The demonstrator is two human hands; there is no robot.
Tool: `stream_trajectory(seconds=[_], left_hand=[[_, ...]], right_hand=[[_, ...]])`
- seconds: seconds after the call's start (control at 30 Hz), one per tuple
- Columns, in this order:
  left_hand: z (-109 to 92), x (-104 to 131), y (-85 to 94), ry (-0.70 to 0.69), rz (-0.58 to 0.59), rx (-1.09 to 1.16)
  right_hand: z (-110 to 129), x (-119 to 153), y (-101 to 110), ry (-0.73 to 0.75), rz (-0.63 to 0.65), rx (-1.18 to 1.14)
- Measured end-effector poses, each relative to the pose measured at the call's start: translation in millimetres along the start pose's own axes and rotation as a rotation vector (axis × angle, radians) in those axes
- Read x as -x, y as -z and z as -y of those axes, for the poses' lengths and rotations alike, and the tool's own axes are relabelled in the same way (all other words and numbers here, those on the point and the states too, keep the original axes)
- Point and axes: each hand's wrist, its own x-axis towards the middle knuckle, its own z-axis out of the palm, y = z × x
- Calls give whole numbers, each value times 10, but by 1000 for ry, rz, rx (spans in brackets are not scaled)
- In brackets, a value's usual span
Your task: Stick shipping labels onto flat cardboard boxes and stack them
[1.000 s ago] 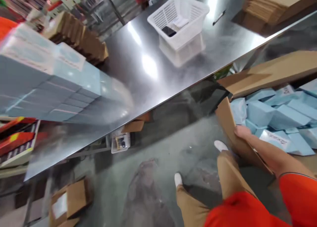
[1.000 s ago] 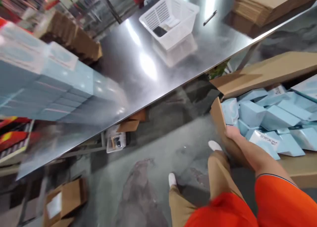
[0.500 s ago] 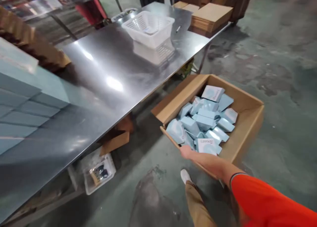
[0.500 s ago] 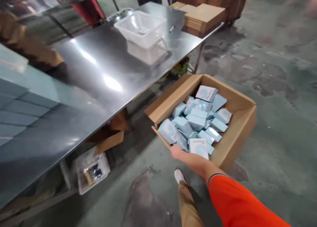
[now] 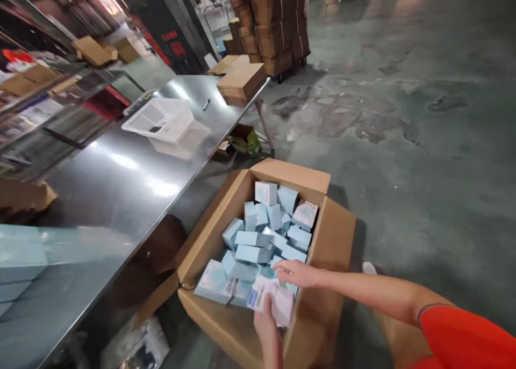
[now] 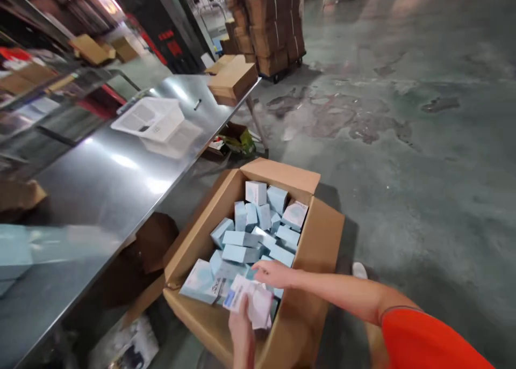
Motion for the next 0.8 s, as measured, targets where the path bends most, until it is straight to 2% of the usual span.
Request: stream_trajectory(seconds=[0.07,0.13,0.2,0.27,0.3,0.33,0.4,0.47,0.53,0.6,0.67,0.73,0.8], left_hand=[[-291,321,-946,15,98,107],[-621,670,-1958,8,262,237],[-910,993,-2909,2,332,266],[-1139,1274,-3693,0,449,317],[-1239,1397,-4004,-2,510,337],[-1335,1507,-4261,-2,567,346],[-1521,1679,-4635,-16,638,308],[-1698,1776,-4880,-57,680,228],[-1865,1793,-5076,-111,706,159],[-2034,1720,-5300,-128,697,125],[-2220,1552,-5603,-128,641,117],[-2435,1309,-6001,-130,597,124],[-2678,1047,-6472,-120,592,133]], right_hand=[[64,539,892,-2,-111,-56],[201,1047,1769,30,-312,-84],[373,1475,2581,100,-530,-32],[543,1803,3273,189,-713,79],[622,1929,3563,234,-776,142],[698,2027,3819,275,-814,196],[842,2138,4242,333,-834,288],[980,2136,4595,366,-831,391],[1106,2024,4931,390,-797,539],[1202,1811,5283,418,-688,718],[1254,1514,5671,425,-550,926],[1273,1167,6107,400,-454,1147],[1291,823,6582,354,-416,1319]])
